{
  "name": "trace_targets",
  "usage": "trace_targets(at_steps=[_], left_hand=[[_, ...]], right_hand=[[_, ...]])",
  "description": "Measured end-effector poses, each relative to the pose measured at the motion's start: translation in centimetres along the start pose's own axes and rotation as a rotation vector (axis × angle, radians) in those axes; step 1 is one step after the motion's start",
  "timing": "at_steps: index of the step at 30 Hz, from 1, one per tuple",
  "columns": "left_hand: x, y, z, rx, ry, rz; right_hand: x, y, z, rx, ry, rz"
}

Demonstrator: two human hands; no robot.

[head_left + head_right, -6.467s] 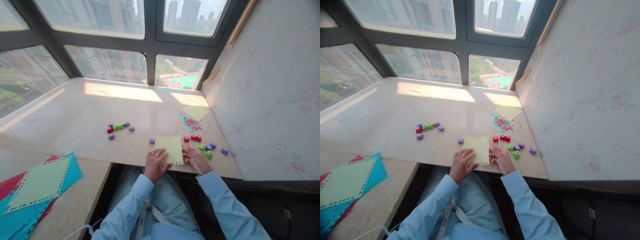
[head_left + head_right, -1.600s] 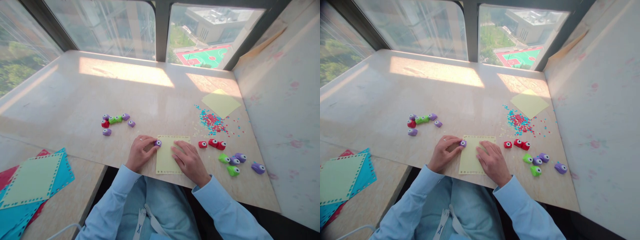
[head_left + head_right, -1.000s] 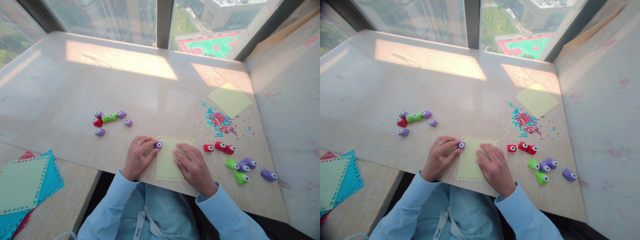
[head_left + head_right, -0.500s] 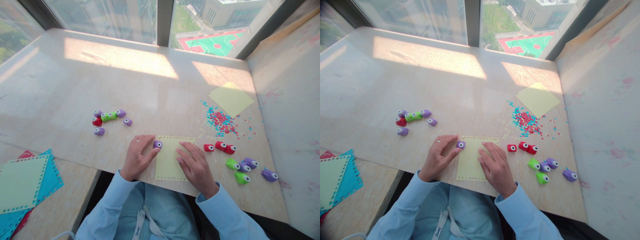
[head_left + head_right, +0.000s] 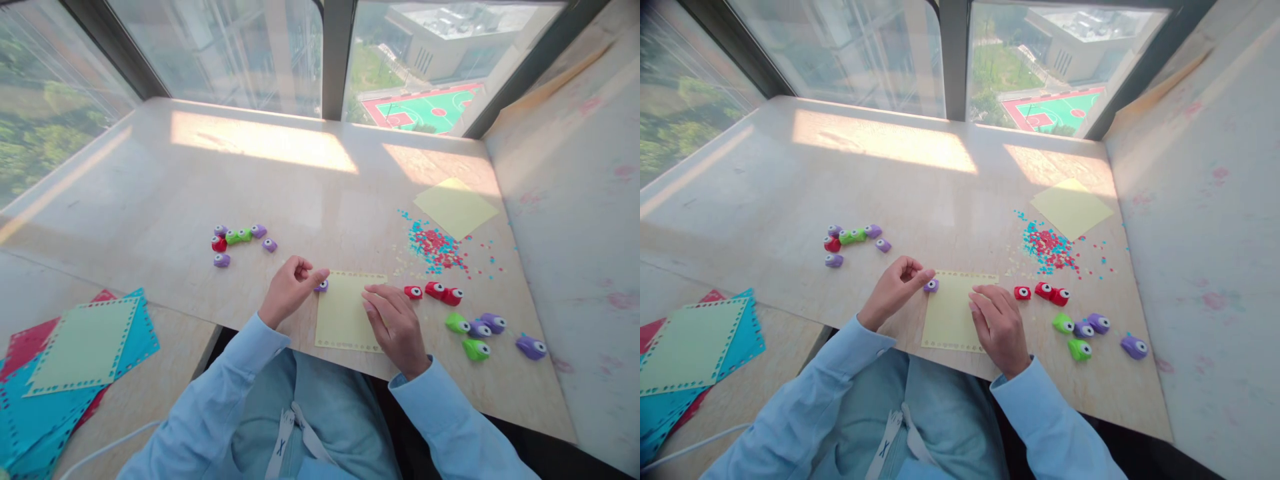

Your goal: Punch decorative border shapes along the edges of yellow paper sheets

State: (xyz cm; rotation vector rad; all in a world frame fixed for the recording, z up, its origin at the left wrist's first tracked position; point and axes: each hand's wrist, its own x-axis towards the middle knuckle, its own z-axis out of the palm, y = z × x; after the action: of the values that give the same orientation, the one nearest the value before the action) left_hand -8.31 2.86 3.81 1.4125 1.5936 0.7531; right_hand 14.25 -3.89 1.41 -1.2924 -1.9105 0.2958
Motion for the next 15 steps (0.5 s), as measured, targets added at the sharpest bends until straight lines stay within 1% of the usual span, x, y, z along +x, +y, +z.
trace_targets(at_steps=[4,9,15], left_hand=[[0.4,-0.1,0.3,0.045,-0.037,0.005],[1.0,-0.5,0.7,0.159,-0.026,0.031],[1.3,-1.0,0.7,0.143,-0.050,0.050]], right_hand=[[0.0,0.1,0.0,0.031,0.040,0.008],[0.0,0.1,0.0,0.047,0.067,-0.001],[-0.1,0.3,0.1,0.048,0.098,-0.017]])
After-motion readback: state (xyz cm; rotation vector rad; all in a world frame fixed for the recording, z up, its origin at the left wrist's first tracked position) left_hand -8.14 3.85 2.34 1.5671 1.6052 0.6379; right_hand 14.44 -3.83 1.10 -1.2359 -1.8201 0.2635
